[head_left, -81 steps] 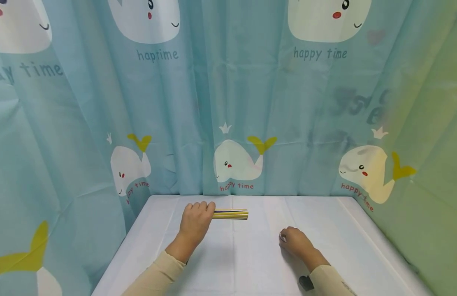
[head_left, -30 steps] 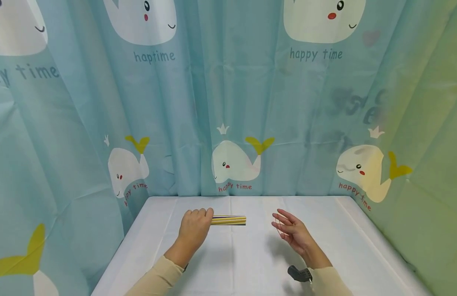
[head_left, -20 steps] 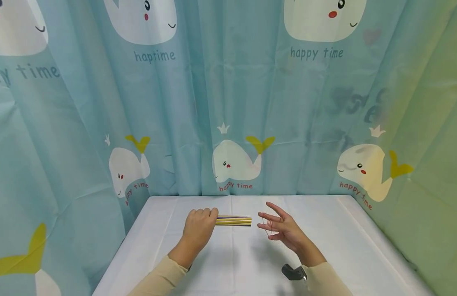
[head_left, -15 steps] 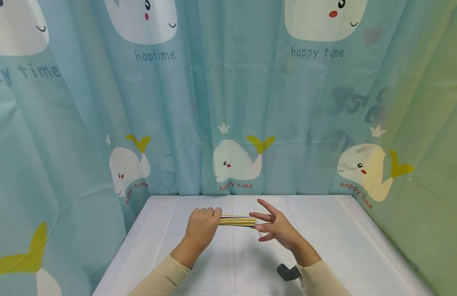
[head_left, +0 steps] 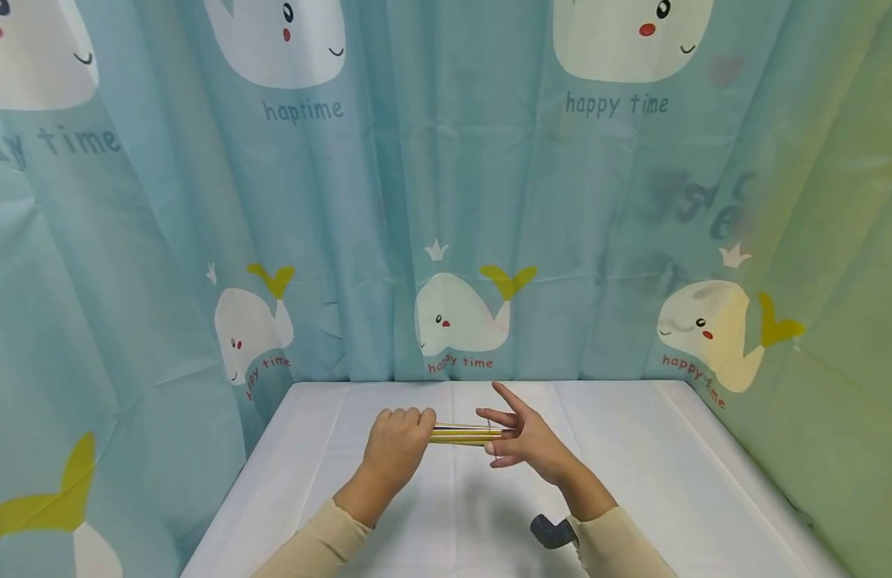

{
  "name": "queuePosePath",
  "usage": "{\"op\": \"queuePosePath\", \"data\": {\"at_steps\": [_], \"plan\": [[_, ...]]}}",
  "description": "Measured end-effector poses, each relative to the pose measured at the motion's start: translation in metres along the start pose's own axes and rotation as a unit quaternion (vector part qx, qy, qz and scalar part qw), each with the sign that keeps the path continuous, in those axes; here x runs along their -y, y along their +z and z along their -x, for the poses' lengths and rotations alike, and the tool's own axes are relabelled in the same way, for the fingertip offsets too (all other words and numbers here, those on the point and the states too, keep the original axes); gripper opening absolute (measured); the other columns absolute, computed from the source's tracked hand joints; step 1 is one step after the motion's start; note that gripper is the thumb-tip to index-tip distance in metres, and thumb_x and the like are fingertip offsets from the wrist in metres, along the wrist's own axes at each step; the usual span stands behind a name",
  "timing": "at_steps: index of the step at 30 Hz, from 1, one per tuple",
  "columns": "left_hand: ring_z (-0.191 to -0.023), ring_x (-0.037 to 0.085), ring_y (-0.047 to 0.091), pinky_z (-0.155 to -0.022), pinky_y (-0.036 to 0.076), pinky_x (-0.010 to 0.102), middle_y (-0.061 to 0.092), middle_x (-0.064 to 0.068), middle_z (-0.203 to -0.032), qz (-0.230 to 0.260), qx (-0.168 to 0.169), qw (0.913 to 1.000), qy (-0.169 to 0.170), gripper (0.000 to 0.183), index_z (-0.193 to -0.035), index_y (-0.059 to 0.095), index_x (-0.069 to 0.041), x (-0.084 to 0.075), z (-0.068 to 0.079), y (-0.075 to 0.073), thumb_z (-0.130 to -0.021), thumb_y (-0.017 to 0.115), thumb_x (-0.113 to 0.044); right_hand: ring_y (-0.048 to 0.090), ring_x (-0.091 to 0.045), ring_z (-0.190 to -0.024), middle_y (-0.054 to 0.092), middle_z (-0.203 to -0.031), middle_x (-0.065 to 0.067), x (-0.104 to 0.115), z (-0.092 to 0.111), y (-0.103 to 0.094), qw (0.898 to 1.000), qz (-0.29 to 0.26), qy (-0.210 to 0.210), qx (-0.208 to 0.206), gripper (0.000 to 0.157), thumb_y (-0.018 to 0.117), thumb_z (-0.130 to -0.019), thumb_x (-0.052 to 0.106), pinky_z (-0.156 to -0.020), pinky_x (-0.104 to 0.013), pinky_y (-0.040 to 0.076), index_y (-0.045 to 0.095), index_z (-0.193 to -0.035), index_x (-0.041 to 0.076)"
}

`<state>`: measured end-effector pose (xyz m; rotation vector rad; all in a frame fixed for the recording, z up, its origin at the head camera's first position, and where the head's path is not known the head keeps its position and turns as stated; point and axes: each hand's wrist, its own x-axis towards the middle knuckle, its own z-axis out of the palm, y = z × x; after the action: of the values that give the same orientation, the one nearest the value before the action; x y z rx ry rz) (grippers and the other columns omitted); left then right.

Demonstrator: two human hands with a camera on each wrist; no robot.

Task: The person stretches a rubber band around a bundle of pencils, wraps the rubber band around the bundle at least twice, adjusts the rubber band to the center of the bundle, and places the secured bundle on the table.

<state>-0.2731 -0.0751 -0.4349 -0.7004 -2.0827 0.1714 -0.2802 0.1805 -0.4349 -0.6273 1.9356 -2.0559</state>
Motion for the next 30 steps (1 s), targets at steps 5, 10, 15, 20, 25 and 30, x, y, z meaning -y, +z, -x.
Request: {"op": "queuePosePath", "data": {"at_steps": [5, 10, 15, 20, 25, 30], "plan": [[-0.047, 0.017, 0.05, -0.043, 0.03, 0.027, 0.056, 0.003, -0.063, 0.004, -0.005, 0.9997, -0.025, 0.028, -0.082, 0.054, -0.009, -0.002, -0.007, -0.004, -0.073, 0.081, -0.007, 0.063, -0.033, -0.107, 0.043, -0.145, -0.022, 0.001, -0.002, 0.014, 0.999, -0.019, -0.018, -0.032, 0.099, 0.08, -0.078, 0.005, -0.073, -0.052, 0.054, 0.018, -0.154, 0.017], [-0.047, 0.016, 0.05, -0.043, 0.033, 0.026, 0.057, 0.003, -0.063, 0.023, -0.014, 0.9989, -0.039, 0.031, -0.083, 0.054, -0.008, -0.006, -0.017, -0.009, -0.075, 0.083, -0.014, 0.062, -0.03, -0.112, 0.042, -0.146, -0.022, 0.0, 0.0, 0.027, 0.996, -0.065, -0.041, -0.052, 0.087, 0.077, -0.08, 0.004, -0.073, -0.053, 0.053, 0.024, -0.148, 0.013], [-0.046, 0.017, 0.052, -0.041, 0.036, 0.027, 0.056, 0.004, -0.062, 0.036, -0.032, 0.9982, -0.034, 0.029, -0.084, 0.055, -0.007, -0.011, -0.024, -0.012, -0.075, 0.082, -0.013, 0.058, -0.035, -0.117, 0.046, -0.141, -0.026, -0.005, -0.001, 0.041, 0.996, -0.067, -0.051, -0.038, 0.077, 0.077, -0.081, 0.008, -0.073, -0.052, 0.053, 0.026, -0.139, 0.002], [-0.044, 0.016, 0.05, -0.04, 0.032, 0.027, 0.053, 0.003, -0.059, 0.038, -0.033, 0.998, -0.04, 0.028, -0.081, 0.054, -0.008, -0.013, -0.023, -0.011, -0.073, 0.08, -0.006, 0.061, -0.035, -0.113, 0.061, -0.122, -0.026, -0.013, 0.004, 0.044, 1.0, -0.002, -0.017, 0.009, 0.046, 0.073, -0.086, 0.012, -0.08, -0.044, 0.054, 0.047, -0.118, -0.008], [-0.042, 0.012, 0.045, -0.039, 0.031, 0.025, 0.054, 0.003, -0.057, 0.036, -0.011, 0.9984, -0.042, 0.029, -0.081, 0.054, -0.008, -0.015, -0.023, -0.01, -0.073, 0.082, -0.008, 0.069, -0.024, -0.097, 0.07, -0.104, -0.018, -0.01, 0.014, 0.045, 0.987, 0.1, -0.059, 0.107, 0.02, 0.066, -0.091, 0.008, -0.083, -0.034, 0.053, 0.067, -0.101, -0.01], [-0.039, 0.013, 0.046, -0.037, 0.036, 0.028, 0.052, 0.004, -0.053, 0.031, 0.01, 0.9966, -0.076, 0.029, -0.077, 0.051, -0.009, -0.015, -0.027, -0.01, -0.073, 0.079, -0.004, 0.057, -0.012, -0.081, 0.058, -0.091, -0.006, 0.003, 0.022, 0.06, 0.928, 0.241, -0.276, 0.06, 0.044, 0.078, -0.076, 0.003, -0.069, -0.021, 0.049, 0.069, -0.119, 0.005]]}}
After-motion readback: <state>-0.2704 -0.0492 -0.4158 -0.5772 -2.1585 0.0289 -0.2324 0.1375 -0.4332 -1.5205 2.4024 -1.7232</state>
